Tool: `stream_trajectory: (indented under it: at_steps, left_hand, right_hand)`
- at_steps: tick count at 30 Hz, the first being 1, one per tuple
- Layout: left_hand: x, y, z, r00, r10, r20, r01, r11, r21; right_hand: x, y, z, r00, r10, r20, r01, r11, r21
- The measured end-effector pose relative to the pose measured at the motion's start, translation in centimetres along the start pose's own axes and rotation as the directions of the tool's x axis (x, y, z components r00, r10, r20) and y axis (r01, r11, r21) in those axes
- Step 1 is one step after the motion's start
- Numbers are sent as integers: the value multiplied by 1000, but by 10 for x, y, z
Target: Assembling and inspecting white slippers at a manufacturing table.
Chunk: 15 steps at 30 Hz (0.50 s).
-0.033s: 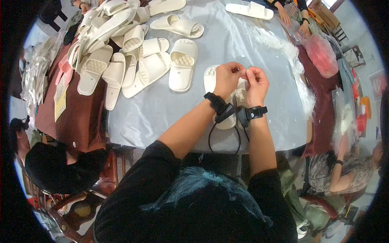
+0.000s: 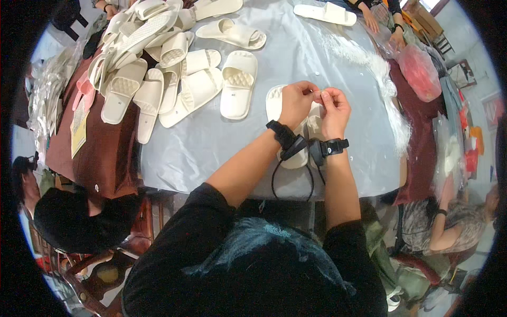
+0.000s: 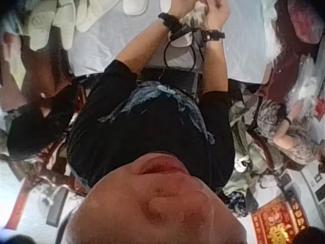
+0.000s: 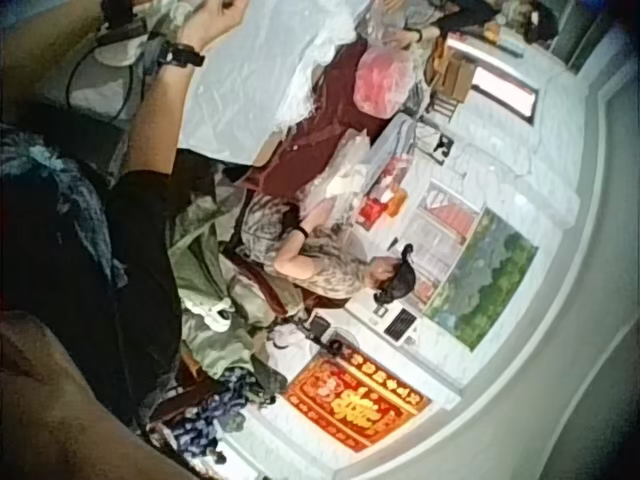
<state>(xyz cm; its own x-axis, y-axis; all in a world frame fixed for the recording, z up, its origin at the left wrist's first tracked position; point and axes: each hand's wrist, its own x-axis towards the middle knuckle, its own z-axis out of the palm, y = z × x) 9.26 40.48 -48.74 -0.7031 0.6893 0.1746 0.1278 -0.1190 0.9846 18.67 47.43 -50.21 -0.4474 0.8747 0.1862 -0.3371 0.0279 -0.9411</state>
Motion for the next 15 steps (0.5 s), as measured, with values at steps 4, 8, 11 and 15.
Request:
stream_trajectory:
  at_steps: [4,8,11,15]
  left_hand:
    - [0,-2,-1,1000,13,-2,-13,1000,-15]
    - [0,-3,-4,996,85,5,-85,990,114]
    - [0,1,-6,994,100,35,-104,985,141]
    - [1,13,-9,991,114,75,-127,972,198]
  right_hand:
    - [4,5,-4,998,33,61,-38,995,90]
    - [3,-1,-4,991,60,120,-72,993,94]
    - [3,-5,-3,987,88,131,-101,990,100]
    - [7,-4,-7,991,117,61,-125,980,156]
